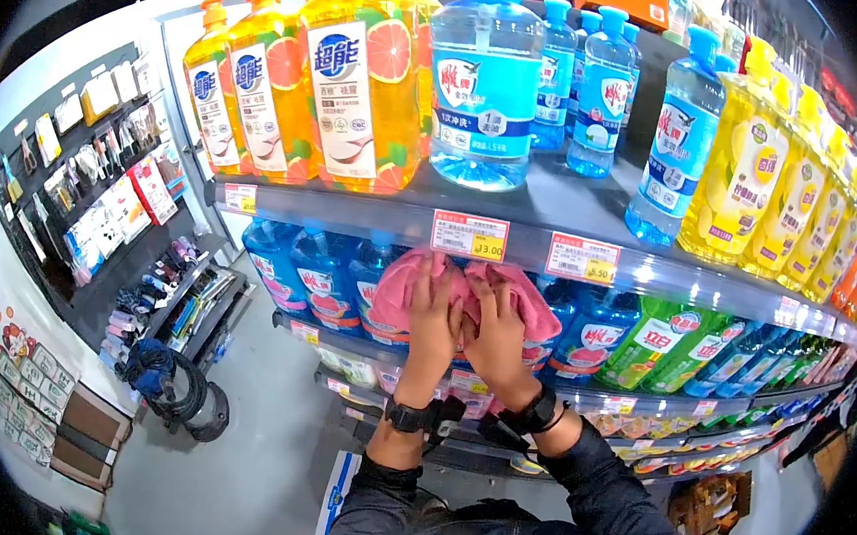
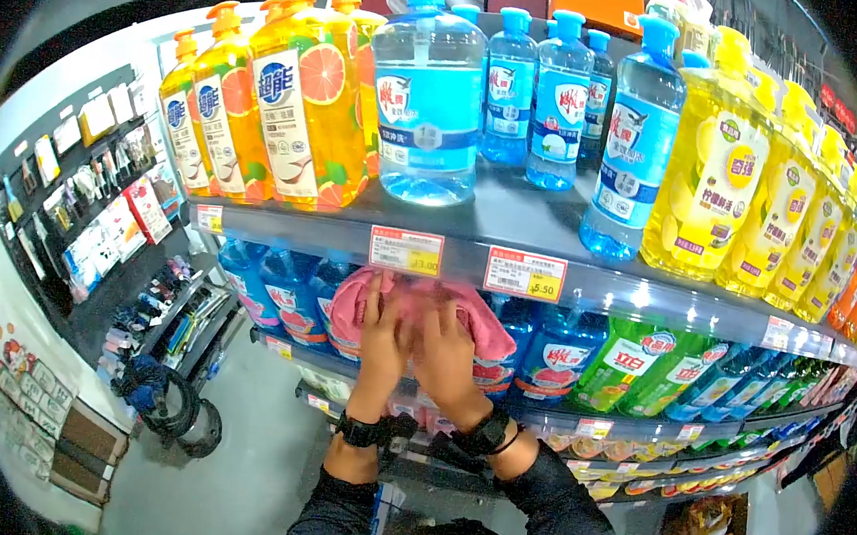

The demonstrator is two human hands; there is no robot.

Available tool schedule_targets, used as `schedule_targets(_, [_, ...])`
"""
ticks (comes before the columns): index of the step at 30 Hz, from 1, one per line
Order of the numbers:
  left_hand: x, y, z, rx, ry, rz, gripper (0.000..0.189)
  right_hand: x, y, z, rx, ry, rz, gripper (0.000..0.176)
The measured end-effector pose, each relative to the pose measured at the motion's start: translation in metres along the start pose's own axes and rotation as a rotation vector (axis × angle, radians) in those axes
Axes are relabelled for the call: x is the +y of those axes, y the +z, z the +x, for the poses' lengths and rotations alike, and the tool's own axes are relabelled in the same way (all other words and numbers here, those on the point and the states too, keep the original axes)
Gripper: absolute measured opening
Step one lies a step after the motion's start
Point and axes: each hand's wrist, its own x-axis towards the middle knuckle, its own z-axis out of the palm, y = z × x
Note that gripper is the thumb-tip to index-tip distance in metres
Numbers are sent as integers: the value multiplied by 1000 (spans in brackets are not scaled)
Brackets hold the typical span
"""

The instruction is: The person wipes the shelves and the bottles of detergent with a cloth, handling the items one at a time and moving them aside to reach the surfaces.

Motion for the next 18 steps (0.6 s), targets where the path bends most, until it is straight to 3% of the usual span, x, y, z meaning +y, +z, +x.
schedule_targets(4, [15,-6,-13,35,-18,-7,44,9,3,-19,28,-62,-52,47])
schedule_targets(7, [24,-11,-31,-1,3,35,49,3,-9,-37,-64,-144,6,44])
schedule_targets(9, [23,-8,-52,-50,-119,-12,54,3,-12,-52,-109,-68,-8,45])
schedule_targets(11, [12,-6,-72,-71,-73,45,54,10,-19,-66,-111,-39,59,47])
schedule_targets(13, [16,-8,-73,45,-50,-98,50,20,-29,-74,-86,-101,-79,49])
schedule_targets(15, [22,-15,-69,43,-91,-41,46,26,-37,-77,152,-123,-60,49])
schedule_targets(18, [39,-18,-36,12,-11,-15,49,30,-47,-60,210,-129,-146,49])
